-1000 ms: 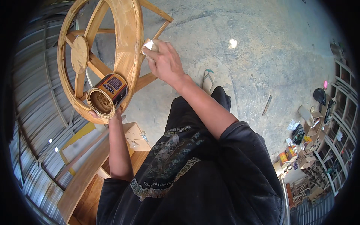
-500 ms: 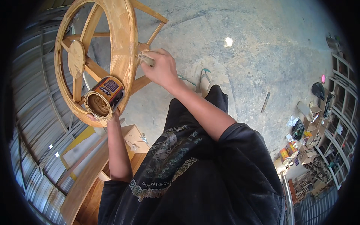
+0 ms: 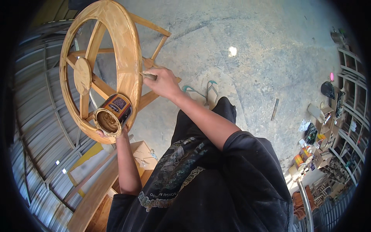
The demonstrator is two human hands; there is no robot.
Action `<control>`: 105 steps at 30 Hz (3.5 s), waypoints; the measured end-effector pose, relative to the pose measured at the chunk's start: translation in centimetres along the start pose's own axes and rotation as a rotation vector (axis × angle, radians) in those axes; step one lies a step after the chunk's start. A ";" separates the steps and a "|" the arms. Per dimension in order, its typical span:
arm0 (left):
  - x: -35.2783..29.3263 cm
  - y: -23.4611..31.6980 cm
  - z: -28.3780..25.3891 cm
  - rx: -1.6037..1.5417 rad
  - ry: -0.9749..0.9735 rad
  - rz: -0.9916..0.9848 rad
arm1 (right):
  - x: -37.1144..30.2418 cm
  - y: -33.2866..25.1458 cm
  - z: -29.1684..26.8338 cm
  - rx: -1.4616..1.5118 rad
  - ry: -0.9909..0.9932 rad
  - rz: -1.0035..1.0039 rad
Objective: Apply a wood stain or protective finish to a circular wooden table frame using a cloth or sponge.
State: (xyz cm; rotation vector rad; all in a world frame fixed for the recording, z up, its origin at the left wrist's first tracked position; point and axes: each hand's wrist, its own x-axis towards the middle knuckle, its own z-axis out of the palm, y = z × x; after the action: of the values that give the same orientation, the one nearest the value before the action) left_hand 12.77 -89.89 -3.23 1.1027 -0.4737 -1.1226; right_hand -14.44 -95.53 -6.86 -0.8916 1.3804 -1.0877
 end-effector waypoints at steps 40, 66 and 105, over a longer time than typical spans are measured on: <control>10.9 -10.0 20.5 0.279 0.344 0.224 | 26.9 -2.0 -11.1 0.052 -0.128 -0.334; 11.8 -8.3 25.7 0.223 0.450 0.228 | 42.7 -7.1 -16.5 -0.168 -0.355 -0.498; 5.8 9.7 2.1 -0.267 0.426 0.278 | 36.4 -15.2 3.5 -0.578 -0.714 -0.123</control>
State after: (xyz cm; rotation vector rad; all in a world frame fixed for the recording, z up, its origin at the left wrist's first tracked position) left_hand 18.10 -95.81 4.97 0.9707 -0.1286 -0.6599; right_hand -15.86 -134.95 -3.12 -1.6116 1.0310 -0.3569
